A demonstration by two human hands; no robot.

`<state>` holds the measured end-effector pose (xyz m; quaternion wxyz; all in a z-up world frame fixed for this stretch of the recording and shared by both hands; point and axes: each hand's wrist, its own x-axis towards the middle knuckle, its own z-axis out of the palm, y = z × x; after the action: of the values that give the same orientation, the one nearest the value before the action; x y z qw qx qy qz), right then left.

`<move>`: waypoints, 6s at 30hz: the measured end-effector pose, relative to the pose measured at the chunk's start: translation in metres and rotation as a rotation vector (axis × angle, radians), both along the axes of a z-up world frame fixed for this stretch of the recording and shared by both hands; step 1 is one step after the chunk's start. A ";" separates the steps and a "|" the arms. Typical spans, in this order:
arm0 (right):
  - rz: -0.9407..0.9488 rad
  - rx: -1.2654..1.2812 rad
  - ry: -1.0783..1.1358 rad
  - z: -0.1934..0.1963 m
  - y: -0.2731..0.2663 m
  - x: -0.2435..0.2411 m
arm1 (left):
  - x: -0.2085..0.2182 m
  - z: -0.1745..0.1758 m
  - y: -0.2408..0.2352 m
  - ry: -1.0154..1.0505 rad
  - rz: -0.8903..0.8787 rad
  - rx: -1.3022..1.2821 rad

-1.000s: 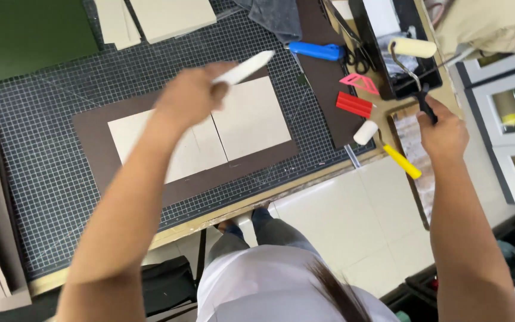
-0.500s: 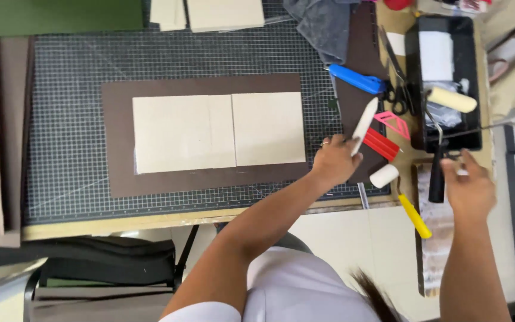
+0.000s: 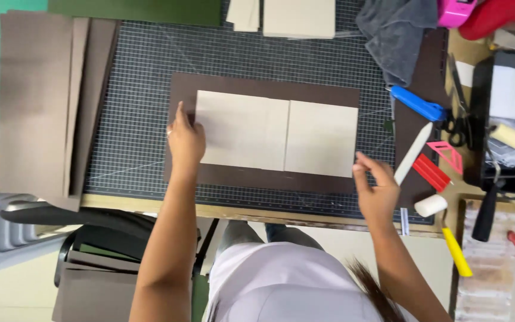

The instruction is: The person places three white paper sheets onto a brown cover sheet on a cutting mat. They use a foam roller to apply adhesive to the white sheets, then press them down and smooth the edges with a bone folder. The person aligns the sheets and presses them firmly to adhere them to the brown cover.

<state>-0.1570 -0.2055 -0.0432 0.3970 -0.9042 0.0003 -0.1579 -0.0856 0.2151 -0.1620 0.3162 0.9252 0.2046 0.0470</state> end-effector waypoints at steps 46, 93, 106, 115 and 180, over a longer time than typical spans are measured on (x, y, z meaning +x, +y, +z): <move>0.160 0.164 -0.053 -0.028 0.211 0.065 | -0.014 0.078 0.069 0.026 0.352 -1.291; -0.049 0.495 0.674 -0.059 0.217 0.075 | -0.048 0.042 0.072 0.242 0.029 -0.498; -0.102 0.409 0.692 -0.063 0.226 0.075 | -0.045 0.055 0.067 0.247 -0.009 -0.380; -0.114 0.379 0.685 -0.058 0.232 0.074 | -0.046 0.048 0.066 0.217 -0.005 -0.363; -0.450 0.978 0.826 -0.032 0.173 -0.083 | 0.117 -0.013 -0.149 0.038 -0.820 0.300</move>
<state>-0.2397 -0.0328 -0.0750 0.6851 -0.5845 0.4116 0.1399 0.0312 0.0666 -0.1751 0.1671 0.9663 -0.1828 -0.0703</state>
